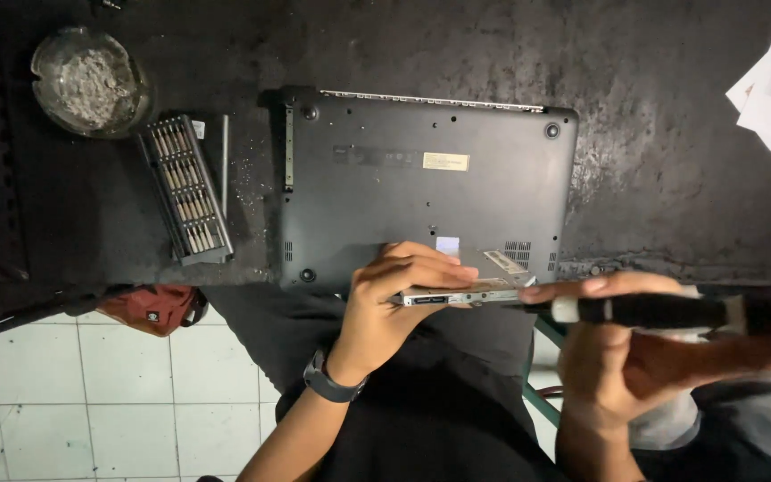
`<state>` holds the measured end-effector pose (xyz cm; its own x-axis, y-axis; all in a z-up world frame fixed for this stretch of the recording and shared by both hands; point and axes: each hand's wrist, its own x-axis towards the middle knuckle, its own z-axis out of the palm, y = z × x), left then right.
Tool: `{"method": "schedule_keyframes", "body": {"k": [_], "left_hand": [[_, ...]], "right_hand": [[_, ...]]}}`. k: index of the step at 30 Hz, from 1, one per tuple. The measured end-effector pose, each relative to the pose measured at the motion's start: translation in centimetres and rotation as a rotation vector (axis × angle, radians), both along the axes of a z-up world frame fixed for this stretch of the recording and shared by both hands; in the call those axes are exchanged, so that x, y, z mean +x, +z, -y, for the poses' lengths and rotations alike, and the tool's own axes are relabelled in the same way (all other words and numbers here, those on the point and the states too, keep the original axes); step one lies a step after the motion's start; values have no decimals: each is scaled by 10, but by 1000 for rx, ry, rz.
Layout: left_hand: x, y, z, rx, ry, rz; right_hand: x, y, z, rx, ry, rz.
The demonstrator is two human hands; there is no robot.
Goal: The person uses a screwdriver to remove screws from a white rectangular electronic component, likely a hard drive, held in their hands. After removing the screws, they separate the metal casing to reveal the internal platters and mechanism, then continue to unscrew parts of the internal assembly.
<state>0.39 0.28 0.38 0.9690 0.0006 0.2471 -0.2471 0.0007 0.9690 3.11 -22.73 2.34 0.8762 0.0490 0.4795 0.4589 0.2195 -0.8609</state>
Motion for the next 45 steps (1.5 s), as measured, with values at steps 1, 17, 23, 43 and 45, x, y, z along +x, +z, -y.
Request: {"method": "schedule_keyframes", "body": {"k": [1, 17, 23, 43, 45], "left_hand": [[0, -2, 0, -2, 2, 1], [-1, -8, 1, -21, 15, 15], [-1, -9, 1, -17, 12, 11], [-2, -8, 1, -38, 29, -1], [-2, -6, 0, -41, 13, -24]], "right_hand": [[-2, 1, -5, -2, 2, 1], [-5, 15, -50, -283, -226, 78], [-9, 21, -50, -410, -313, 13], [-4, 55, -25, 380, 360, -516], [-3, 57, -25, 435, 410, -601]]}}
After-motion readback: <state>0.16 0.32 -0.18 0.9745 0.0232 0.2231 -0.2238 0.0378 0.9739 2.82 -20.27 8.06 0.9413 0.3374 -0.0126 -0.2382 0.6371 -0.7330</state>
